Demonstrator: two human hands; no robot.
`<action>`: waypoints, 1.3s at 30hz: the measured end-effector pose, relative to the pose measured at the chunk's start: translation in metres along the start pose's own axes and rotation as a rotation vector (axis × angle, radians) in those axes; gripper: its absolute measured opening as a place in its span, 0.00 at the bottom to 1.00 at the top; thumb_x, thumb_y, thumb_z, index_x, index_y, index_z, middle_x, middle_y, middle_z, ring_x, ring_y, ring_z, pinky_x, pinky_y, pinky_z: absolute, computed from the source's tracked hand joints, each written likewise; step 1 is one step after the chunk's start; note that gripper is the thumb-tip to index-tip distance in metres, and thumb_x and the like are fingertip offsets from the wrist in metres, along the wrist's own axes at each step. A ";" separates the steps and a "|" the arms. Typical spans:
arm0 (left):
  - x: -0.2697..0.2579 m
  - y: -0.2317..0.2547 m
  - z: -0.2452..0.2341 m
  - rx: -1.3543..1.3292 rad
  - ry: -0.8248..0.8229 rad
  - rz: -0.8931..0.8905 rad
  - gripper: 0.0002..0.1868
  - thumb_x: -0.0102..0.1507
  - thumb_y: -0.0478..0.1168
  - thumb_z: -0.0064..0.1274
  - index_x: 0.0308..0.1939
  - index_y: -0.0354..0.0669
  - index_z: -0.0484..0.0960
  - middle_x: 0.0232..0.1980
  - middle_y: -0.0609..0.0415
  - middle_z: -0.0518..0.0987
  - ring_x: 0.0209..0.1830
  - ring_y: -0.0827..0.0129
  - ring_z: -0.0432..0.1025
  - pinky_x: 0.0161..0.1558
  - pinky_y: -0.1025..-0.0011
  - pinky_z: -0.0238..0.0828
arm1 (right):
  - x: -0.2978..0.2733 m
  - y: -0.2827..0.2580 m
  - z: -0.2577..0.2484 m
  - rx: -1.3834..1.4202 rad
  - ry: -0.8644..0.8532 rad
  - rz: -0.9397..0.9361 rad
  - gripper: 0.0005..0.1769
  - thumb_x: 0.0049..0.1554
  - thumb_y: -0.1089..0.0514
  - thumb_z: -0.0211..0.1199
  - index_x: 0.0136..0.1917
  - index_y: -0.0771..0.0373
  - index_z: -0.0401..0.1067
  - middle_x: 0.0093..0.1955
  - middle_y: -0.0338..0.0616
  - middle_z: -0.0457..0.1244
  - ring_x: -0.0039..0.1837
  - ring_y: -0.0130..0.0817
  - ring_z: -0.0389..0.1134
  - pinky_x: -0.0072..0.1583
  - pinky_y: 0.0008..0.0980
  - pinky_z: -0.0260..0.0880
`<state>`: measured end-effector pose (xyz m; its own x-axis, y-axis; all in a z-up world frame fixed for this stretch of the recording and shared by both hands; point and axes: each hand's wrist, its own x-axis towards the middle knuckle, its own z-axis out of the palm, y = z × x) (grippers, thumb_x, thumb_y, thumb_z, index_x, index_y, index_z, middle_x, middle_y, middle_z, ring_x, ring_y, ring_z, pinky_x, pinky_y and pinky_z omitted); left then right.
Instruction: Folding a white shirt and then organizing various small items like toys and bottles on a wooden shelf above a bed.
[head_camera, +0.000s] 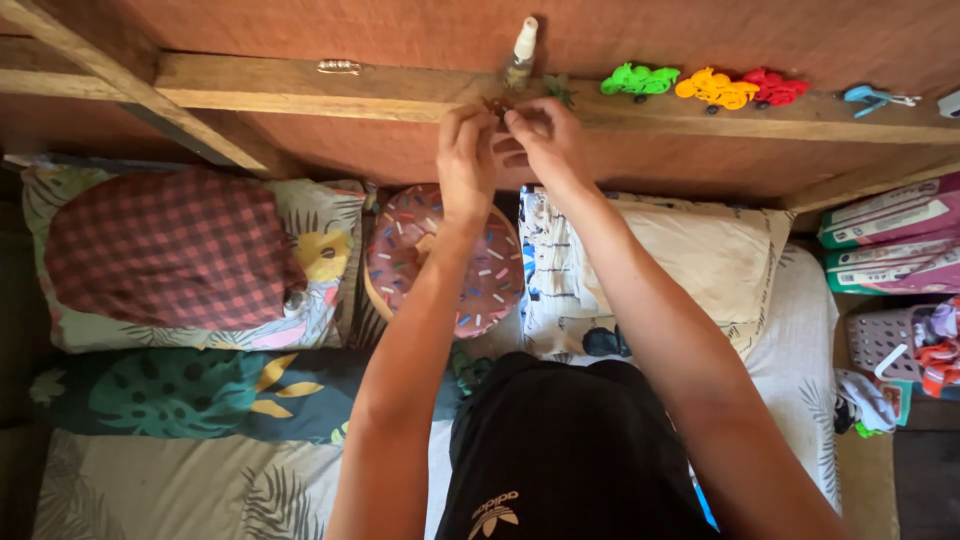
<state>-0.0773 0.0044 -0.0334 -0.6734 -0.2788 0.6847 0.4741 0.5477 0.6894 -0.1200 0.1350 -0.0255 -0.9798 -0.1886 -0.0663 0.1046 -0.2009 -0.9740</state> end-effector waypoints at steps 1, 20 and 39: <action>-0.004 0.004 -0.002 -0.001 -0.004 0.001 0.10 0.62 0.21 0.50 0.44 0.34 0.80 0.52 0.45 0.78 0.53 0.52 0.76 0.54 0.62 0.77 | -0.001 0.003 -0.002 0.002 0.003 -0.001 0.12 0.63 0.59 0.63 0.57 0.65 0.68 0.48 0.47 0.72 0.44 0.33 0.76 0.42 0.30 0.78; -0.009 0.019 0.045 0.112 -0.300 0.043 0.18 0.66 0.35 0.57 0.61 0.49 0.82 0.69 0.48 0.74 0.56 0.50 0.78 0.52 0.58 0.79 | 0.004 0.040 -0.080 0.189 0.387 -0.209 0.08 0.63 0.65 0.64 0.55 0.61 0.68 0.50 0.41 0.66 0.47 0.29 0.69 0.50 0.33 0.78; 0.011 -0.001 0.066 0.325 -0.431 0.048 0.21 0.61 0.30 0.49 0.56 0.54 0.83 0.66 0.49 0.75 0.48 0.44 0.80 0.48 0.54 0.79 | 0.016 0.031 -0.086 0.022 0.464 -0.140 0.08 0.60 0.66 0.66 0.53 0.61 0.71 0.43 0.39 0.66 0.42 0.25 0.68 0.41 0.29 0.75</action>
<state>-0.1230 0.0527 -0.0423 -0.8592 0.0643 0.5076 0.3566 0.7866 0.5040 -0.1466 0.2084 -0.0754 -0.9567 0.2895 -0.0292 -0.0353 -0.2149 -0.9760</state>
